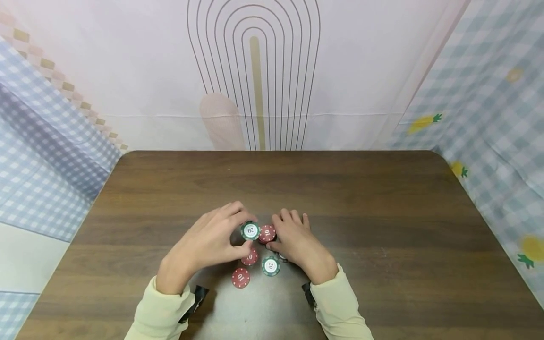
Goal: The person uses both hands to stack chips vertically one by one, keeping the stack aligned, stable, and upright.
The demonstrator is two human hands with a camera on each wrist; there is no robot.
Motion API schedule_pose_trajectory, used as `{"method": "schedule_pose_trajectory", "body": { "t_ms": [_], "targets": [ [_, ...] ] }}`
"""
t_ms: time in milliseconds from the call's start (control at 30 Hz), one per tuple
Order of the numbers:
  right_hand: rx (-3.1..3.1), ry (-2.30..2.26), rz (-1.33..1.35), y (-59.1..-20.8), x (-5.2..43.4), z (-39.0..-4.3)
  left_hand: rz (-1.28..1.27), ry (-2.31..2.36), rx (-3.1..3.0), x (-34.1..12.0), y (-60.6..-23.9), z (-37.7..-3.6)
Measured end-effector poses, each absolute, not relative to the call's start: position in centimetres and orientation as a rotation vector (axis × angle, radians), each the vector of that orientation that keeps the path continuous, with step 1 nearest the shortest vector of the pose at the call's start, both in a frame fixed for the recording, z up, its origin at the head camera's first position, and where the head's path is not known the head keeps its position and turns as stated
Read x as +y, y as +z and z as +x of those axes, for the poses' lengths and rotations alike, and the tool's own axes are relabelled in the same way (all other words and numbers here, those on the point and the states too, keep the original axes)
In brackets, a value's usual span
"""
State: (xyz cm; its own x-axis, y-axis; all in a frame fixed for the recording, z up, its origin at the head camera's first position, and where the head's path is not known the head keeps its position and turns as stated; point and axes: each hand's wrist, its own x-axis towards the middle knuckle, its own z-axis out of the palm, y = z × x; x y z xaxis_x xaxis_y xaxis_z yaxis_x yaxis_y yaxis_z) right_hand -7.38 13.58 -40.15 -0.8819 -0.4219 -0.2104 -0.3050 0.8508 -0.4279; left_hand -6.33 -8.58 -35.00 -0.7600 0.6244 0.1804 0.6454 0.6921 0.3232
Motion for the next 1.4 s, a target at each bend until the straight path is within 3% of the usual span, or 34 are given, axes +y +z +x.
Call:
{"method": "schedule_pose_trajectory", "body": {
  "t_ms": [600,1400],
  "targets": [
    [2.738,-0.557,-0.552,-40.2,13.6,-7.3,-0.873,-0.597,-2.786,-6.1,-37.2,-6.5],
    [2.723,-0.532,-0.524,-40.0,13.5,-7.3,-0.905,-0.488,-2.963,-5.5,-39.1,-6.4]
  ]
}}
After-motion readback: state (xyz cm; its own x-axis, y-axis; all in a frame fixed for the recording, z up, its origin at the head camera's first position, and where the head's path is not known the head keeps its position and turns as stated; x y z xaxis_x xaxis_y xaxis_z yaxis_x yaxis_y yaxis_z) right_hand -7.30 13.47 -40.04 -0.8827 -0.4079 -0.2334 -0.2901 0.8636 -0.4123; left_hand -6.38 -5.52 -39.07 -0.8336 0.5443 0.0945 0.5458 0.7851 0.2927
